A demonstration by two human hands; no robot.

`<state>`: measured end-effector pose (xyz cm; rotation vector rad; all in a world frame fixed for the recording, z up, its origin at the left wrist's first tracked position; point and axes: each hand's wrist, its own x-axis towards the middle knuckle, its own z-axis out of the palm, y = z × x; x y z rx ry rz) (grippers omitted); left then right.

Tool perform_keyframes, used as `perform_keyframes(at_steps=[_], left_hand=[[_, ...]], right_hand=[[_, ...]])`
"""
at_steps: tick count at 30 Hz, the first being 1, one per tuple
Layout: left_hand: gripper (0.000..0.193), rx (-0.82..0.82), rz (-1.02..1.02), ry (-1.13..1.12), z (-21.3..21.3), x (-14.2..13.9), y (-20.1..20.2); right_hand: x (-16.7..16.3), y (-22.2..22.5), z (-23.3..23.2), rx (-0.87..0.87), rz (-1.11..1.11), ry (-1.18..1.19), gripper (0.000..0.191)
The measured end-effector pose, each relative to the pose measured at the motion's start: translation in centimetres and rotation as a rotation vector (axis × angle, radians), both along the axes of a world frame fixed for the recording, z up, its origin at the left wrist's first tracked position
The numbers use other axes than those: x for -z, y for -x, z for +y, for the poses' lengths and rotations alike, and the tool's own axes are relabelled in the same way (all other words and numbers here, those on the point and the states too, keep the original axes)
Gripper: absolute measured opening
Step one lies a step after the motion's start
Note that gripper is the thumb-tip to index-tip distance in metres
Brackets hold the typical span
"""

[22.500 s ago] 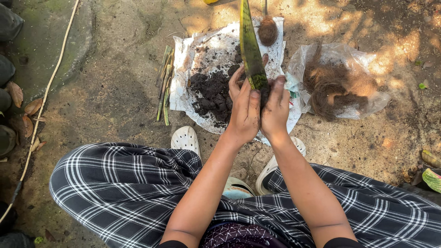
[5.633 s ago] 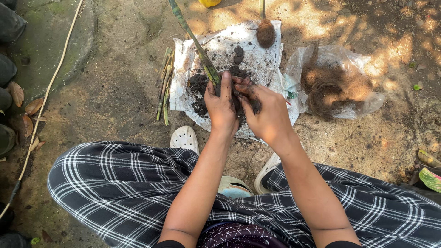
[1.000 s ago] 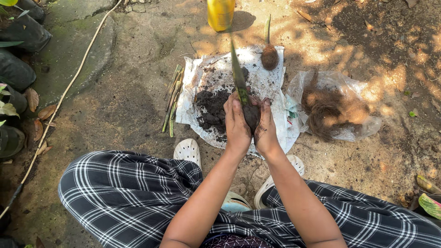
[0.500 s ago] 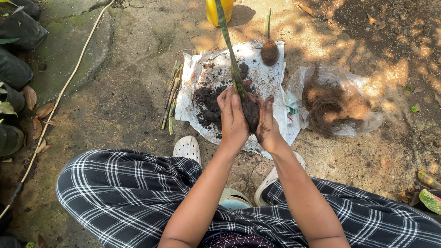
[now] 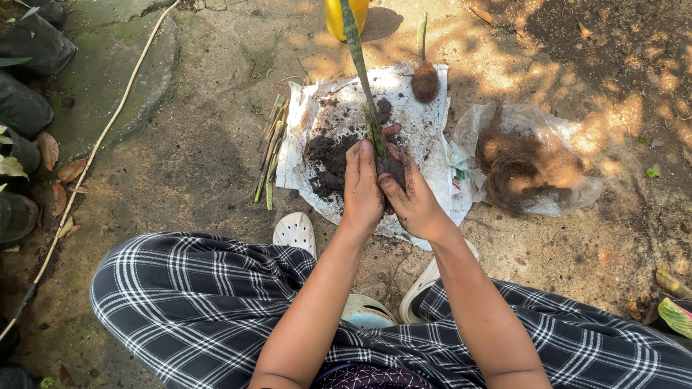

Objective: The person wraps a plant cutting with soil using their hands. They repeatedly pick up soil and press it around the base of the cutting, shaping it into a compact ball.

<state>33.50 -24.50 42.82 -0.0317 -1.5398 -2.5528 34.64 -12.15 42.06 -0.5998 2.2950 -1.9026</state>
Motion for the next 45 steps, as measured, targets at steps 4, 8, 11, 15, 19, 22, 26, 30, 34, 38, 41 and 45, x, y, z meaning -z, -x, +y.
perform_keyframes(at_steps=[4,8,11,15,19,22,26,30,34,38,41,45], left_hand=[[0.051,0.038,-0.033,-0.014,-0.2,0.1,0.1],[0.051,0.131,-0.059,-0.193,-0.5,0.2,0.2],[0.044,0.171,-0.035,-0.158,-0.7,-0.2,0.1],[0.057,0.043,0.169,0.404,-0.2,-1.3,-1.0],[0.055,-0.068,0.350,0.582,-0.4,-2.6,-1.4],[0.051,-0.032,0.421,0.590,-0.6,-3.3,-1.6],[0.040,-0.066,0.376,0.677,-0.6,-3.5,-2.0],[0.042,-0.069,0.365,0.610,-0.3,-2.9,-1.9],[0.046,0.043,0.240,0.340,0.5,-2.0,-1.9],[0.045,0.080,0.158,0.337,0.5,-1.3,-1.5],[0.047,0.072,0.159,0.342,0.4,-0.8,-1.4],[0.049,-0.031,0.120,0.330,0.9,-0.3,-1.4]], right_hand=[[-0.5,-0.1,0.2,-0.006,-0.219,0.192,0.070],[-1.0,0.0,0.3,-0.060,-0.153,0.066,0.073],[-0.7,0.0,0.0,-0.042,-0.172,0.088,0.072],[0.7,0.2,-1.1,0.170,-0.382,0.591,0.061],[2.0,0.0,-1.6,0.345,-0.147,0.278,0.053],[2.3,-0.1,-1.4,0.381,-0.278,0.545,0.045],[2.1,-0.1,-1.1,0.312,-0.150,0.482,0.048],[1.9,0.0,-1.5,0.328,-0.133,0.436,0.047],[1.4,-0.4,-1.6,0.358,0.070,0.247,0.049],[0.4,-0.8,-1.9,0.326,-0.035,0.214,0.064],[-0.6,-0.8,-2.5,0.335,0.018,0.170,0.063],[-1.7,-0.7,-2.9,0.305,0.042,0.223,0.070]])
